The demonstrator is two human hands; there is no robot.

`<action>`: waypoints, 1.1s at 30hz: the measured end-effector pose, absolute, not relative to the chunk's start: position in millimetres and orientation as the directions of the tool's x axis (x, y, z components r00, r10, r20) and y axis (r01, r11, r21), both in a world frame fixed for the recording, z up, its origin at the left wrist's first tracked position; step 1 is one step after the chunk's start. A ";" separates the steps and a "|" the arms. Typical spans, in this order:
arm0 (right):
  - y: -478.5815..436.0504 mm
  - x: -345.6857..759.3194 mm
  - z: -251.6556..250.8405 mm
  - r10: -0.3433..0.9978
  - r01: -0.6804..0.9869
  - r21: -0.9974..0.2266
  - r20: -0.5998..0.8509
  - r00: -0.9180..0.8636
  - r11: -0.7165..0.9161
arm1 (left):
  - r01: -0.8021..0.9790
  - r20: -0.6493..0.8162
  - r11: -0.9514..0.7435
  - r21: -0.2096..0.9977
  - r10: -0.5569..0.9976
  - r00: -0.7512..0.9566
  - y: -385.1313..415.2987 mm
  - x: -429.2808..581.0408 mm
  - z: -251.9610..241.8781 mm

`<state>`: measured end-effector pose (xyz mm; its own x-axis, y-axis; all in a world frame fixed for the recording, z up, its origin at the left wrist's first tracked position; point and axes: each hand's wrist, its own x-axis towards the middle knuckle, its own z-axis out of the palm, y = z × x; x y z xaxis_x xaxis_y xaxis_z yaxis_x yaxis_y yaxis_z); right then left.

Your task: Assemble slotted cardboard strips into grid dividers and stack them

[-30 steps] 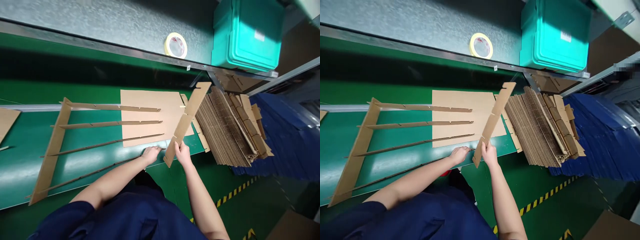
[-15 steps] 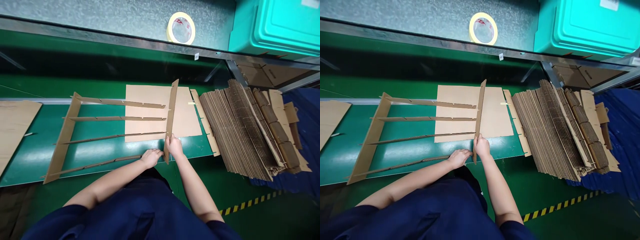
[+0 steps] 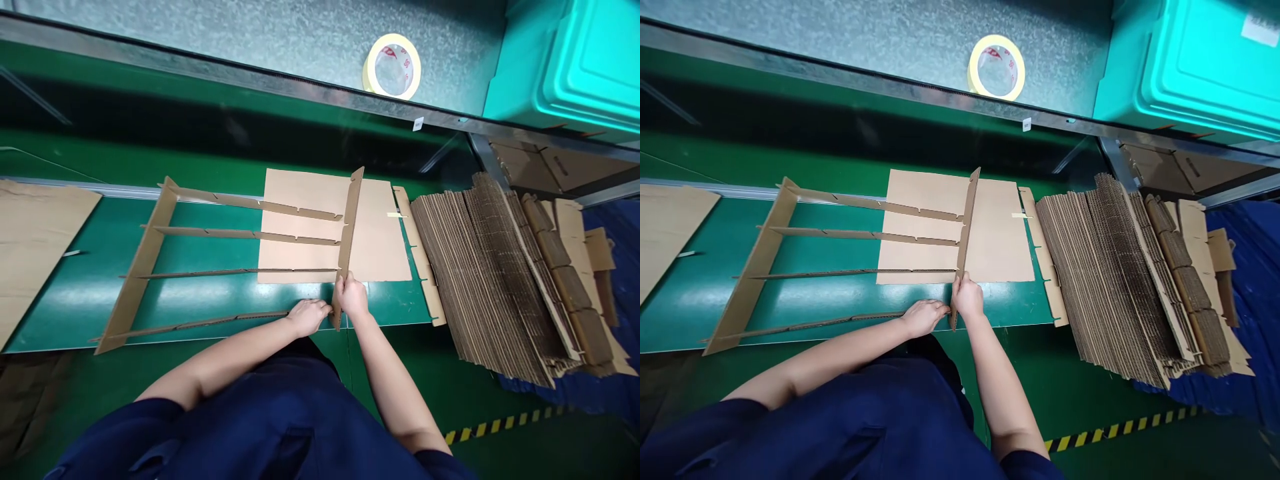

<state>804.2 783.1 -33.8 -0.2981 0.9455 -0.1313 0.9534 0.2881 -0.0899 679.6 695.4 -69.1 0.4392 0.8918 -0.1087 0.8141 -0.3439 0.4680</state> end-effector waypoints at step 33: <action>786.1 802.1 -47.1 0.948 0.969 -0.069 -0.206 -0.245 0.235 | 0.923 -0.031 -0.213 0.321 0.972 0.235 776.3 647.4 -56.9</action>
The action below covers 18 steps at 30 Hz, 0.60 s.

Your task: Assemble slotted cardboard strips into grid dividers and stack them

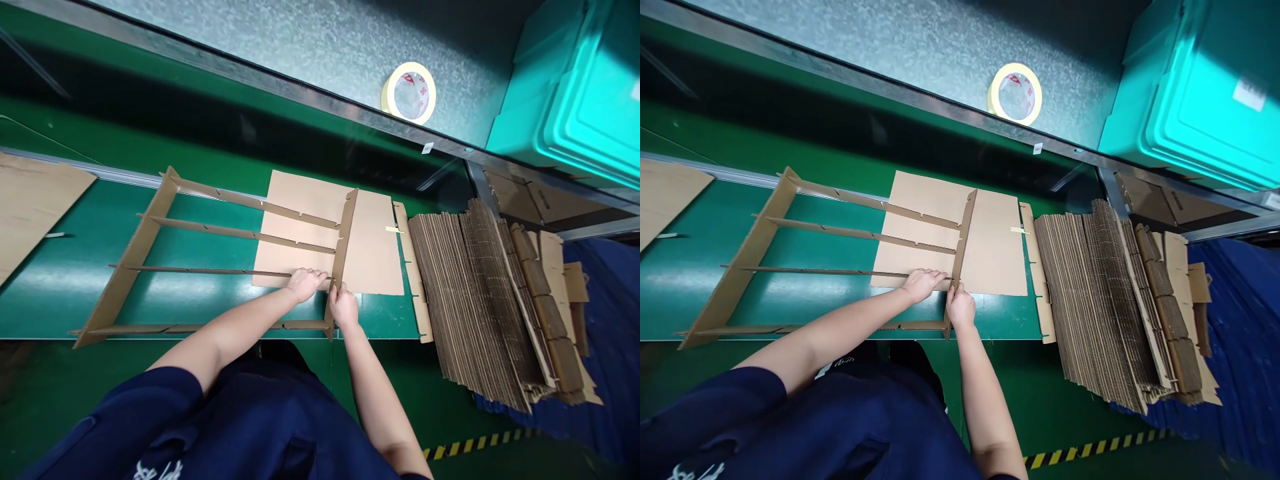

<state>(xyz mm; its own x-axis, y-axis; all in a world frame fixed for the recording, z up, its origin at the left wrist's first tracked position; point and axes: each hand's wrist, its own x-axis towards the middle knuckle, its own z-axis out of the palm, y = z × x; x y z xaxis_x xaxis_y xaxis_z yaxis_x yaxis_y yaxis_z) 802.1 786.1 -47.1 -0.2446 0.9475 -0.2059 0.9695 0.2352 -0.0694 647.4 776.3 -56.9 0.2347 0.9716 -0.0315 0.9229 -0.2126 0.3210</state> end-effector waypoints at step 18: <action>789.3 792.5 -40.0 0.951 0.987 -0.067 -0.264 -0.159 0.146 | 0.933 0.155 -0.195 0.304 0.976 0.153 825.2 630.8 -35.9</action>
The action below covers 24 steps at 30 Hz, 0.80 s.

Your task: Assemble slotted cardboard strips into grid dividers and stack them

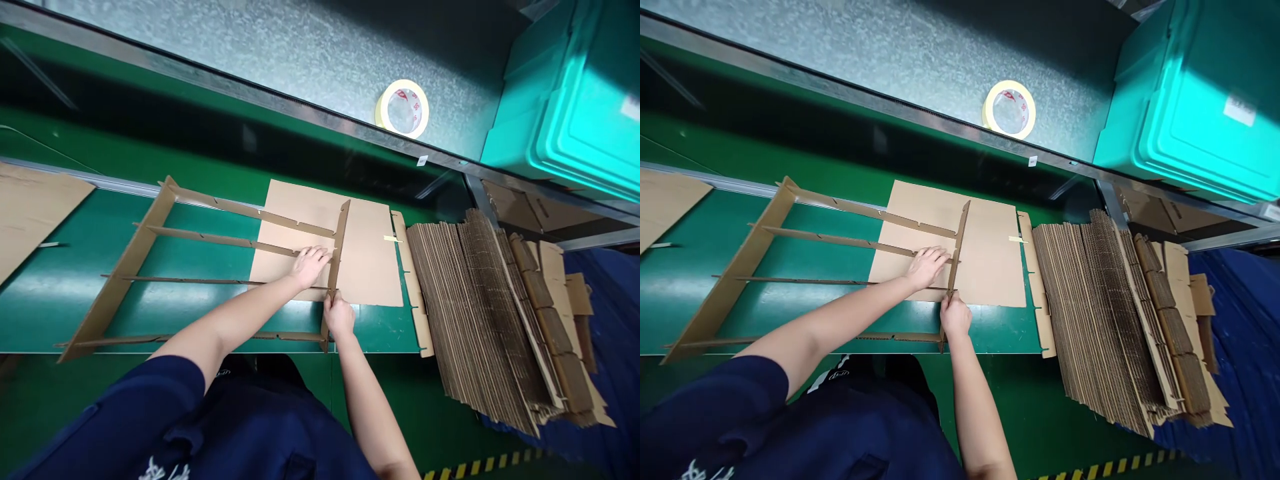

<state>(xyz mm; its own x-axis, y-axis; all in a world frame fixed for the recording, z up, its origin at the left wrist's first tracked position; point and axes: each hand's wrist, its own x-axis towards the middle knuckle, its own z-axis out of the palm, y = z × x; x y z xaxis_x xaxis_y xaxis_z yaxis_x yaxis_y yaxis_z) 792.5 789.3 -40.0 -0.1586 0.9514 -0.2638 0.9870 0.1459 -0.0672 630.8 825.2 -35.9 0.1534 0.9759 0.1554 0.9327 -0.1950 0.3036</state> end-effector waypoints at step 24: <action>786.0 794.0 -54.6 0.962 0.972 -0.037 -0.134 -0.236 0.233 | 0.959 -0.010 -0.119 0.258 0.992 0.126 878.0 625.6 -38.5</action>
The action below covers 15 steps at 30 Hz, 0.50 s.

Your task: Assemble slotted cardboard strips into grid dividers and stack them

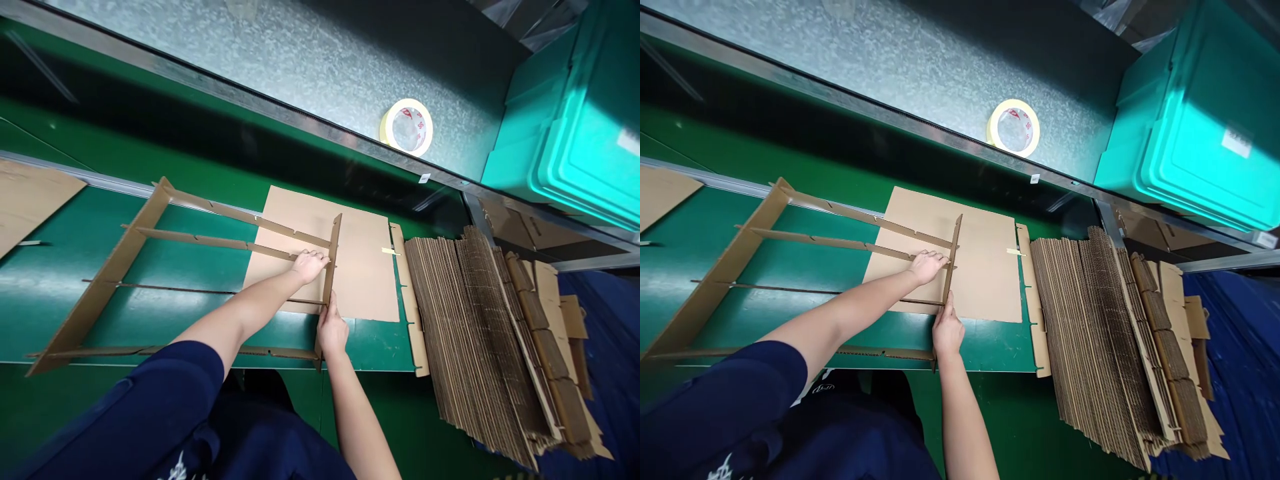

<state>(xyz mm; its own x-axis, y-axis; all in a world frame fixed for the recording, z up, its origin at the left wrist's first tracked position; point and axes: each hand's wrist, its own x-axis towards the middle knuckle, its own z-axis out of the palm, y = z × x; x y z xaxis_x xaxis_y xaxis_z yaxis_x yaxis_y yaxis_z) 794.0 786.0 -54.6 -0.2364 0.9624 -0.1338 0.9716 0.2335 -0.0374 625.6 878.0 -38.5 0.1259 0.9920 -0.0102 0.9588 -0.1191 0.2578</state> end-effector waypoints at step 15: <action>785.6 795.2 -51.4 0.957 0.968 -0.055 -0.146 -0.252 0.246 | 0.931 0.118 -0.191 0.310 0.980 0.162 887.8 613.6 -39.1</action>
<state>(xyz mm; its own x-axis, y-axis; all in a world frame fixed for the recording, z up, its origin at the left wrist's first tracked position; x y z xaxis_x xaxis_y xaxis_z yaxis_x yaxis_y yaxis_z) 795.2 785.6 -51.4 -0.2518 0.9567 -0.1458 0.9676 0.2462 -0.0551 613.6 887.8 -39.1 0.1615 0.9798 0.1179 0.9314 -0.1908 0.3100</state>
